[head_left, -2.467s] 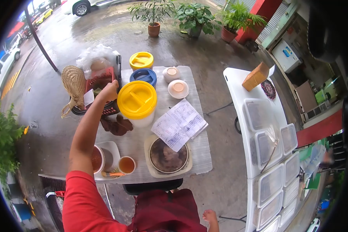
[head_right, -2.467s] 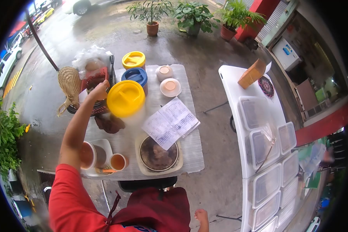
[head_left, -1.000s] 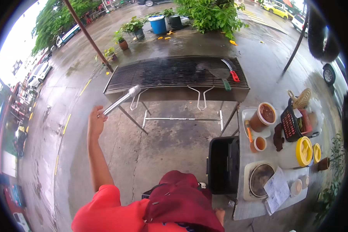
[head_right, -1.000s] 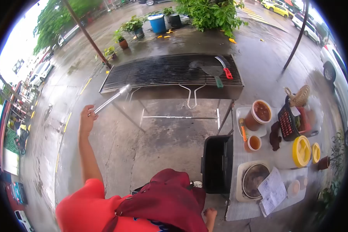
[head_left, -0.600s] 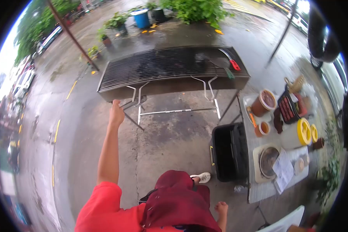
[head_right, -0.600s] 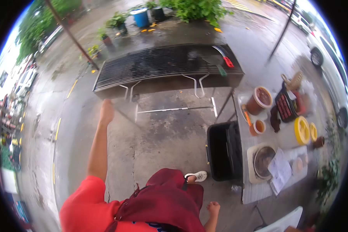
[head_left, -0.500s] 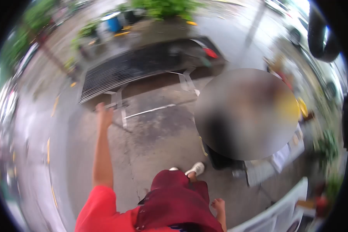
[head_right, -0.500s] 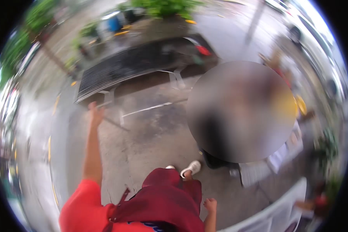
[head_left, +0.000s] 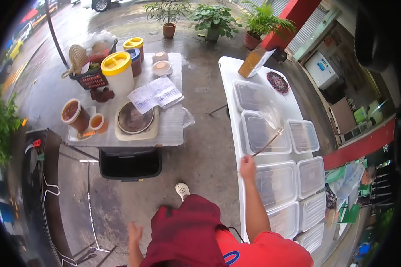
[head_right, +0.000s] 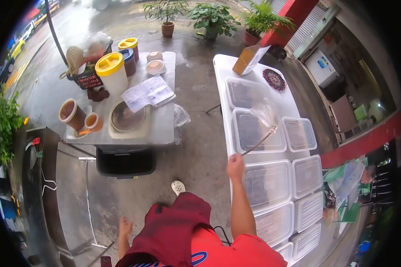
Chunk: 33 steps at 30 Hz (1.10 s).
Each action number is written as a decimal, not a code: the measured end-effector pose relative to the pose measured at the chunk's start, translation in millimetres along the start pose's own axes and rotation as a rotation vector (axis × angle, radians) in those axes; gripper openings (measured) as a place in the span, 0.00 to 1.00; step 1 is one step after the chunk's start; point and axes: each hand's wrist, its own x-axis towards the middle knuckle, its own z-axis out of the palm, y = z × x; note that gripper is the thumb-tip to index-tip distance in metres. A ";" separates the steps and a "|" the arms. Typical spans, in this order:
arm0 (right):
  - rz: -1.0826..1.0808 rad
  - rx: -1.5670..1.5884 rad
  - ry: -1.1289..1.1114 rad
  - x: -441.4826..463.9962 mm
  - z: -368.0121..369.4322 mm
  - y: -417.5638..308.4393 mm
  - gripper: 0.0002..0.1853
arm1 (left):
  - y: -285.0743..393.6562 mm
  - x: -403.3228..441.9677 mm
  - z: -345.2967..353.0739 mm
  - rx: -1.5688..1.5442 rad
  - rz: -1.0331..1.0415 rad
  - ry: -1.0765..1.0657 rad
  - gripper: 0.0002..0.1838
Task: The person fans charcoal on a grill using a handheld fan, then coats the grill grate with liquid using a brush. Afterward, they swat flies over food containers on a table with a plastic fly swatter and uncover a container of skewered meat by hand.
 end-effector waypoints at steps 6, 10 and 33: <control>0.374 -0.313 0.154 66.7 -34.5 -3.7 0.26 | 49.7 -0.1 18.8 -0.017 -0.037 -0.399 0.27; 0.291 -0.323 -0.143 105.2 0.8 98.6 0.34 | 55.5 11.7 9.1 -0.065 -0.051 -0.261 0.24; -0.041 1.403 0.993 75.7 -177.3 -140.9 0.12 | -2.0 11.8 -15.4 -0.322 -0.614 -0.171 0.12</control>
